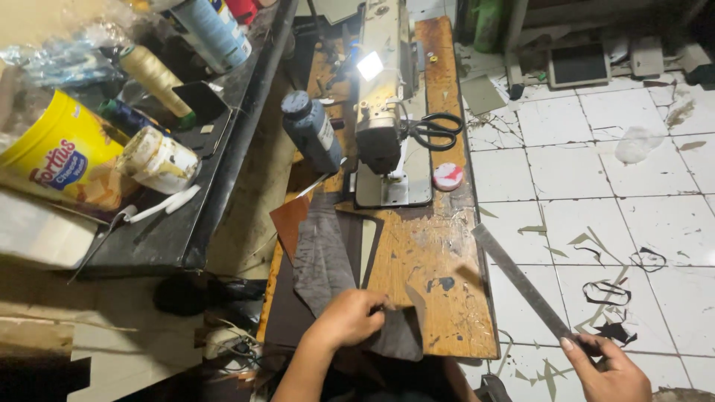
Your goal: Measuring and marking leather pieces with a ruler and pen on a workshop table
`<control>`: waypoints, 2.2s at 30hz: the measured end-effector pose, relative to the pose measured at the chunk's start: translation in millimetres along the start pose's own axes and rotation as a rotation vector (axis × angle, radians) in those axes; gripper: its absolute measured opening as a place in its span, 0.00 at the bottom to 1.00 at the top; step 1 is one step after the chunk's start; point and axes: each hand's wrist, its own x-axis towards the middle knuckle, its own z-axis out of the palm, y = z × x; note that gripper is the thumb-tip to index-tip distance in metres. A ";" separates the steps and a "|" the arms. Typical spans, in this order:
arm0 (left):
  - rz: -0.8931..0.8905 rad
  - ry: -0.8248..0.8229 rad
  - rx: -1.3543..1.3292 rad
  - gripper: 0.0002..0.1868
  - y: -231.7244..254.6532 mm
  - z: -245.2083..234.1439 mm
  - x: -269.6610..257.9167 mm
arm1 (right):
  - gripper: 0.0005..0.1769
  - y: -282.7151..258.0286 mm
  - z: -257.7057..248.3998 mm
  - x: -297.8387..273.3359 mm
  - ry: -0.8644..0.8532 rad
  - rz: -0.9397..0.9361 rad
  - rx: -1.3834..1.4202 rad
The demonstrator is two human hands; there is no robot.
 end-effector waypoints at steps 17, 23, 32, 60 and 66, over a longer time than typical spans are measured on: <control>0.445 0.635 0.385 0.23 34.8 91.1 40.3 | 0.17 15.0 -15.3 5.5 -0.022 0.061 0.016; 0.312 0.456 0.208 0.34 36.8 129.8 5.3 | 0.18 27.6 -10.6 14.5 0.000 -0.001 0.019; 0.355 0.541 0.156 0.41 35.2 128.3 -22.0 | 0.19 -4.6 -26.2 39.3 -0.206 -0.129 -0.266; 0.482 0.493 -0.005 0.44 37.4 95.7 -52.7 | 0.34 -72.2 -3.0 86.0 -0.289 -0.575 -0.804; 0.368 0.614 0.187 0.36 29.7 117.8 -9.5 | 0.29 -49.5 2.7 94.7 -0.113 -0.841 -0.777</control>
